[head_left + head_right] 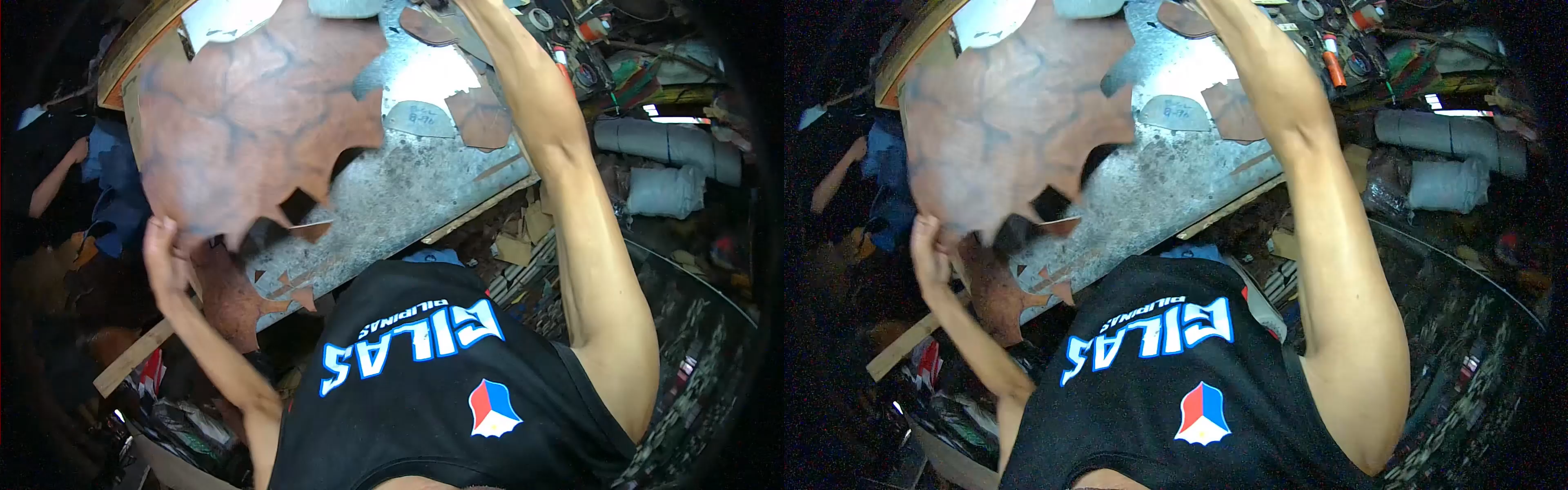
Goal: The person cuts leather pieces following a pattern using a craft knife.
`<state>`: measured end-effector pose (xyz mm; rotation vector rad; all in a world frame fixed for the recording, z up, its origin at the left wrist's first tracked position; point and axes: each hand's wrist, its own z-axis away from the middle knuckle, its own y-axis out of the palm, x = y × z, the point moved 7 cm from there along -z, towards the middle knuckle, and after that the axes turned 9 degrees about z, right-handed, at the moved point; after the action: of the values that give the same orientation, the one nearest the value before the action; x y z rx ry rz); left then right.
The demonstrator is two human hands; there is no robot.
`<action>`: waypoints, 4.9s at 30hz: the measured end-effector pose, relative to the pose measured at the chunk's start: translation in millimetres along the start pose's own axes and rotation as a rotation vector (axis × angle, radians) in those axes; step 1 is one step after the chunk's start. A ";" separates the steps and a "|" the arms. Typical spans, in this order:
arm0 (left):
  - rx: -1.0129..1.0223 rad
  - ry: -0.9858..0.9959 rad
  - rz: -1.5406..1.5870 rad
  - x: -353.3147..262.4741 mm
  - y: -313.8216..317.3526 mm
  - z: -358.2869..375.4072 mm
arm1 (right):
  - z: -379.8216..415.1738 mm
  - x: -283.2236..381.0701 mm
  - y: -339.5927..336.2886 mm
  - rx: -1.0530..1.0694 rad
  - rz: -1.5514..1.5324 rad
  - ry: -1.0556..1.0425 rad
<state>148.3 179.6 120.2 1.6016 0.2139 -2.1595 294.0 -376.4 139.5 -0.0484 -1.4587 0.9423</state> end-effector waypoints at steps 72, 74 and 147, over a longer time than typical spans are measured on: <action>-0.175 0.026 -0.825 182.0 28.7 54.6 | -56.0 -25.6 134.4 -0.098 0.809 0.331; -0.149 -0.024 -0.850 178.7 29.8 54.1 | -52.4 -19.4 135.7 -0.090 0.798 0.348; 0.079 0.733 -0.866 159.8 75.4 -68.7 | 55.2 -65.0 127.3 -0.032 -0.092 0.717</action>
<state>203.8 97.5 -41.5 2.6259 1.2501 -1.9649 193.4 -357.3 25.5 -0.3093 -0.8019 0.7183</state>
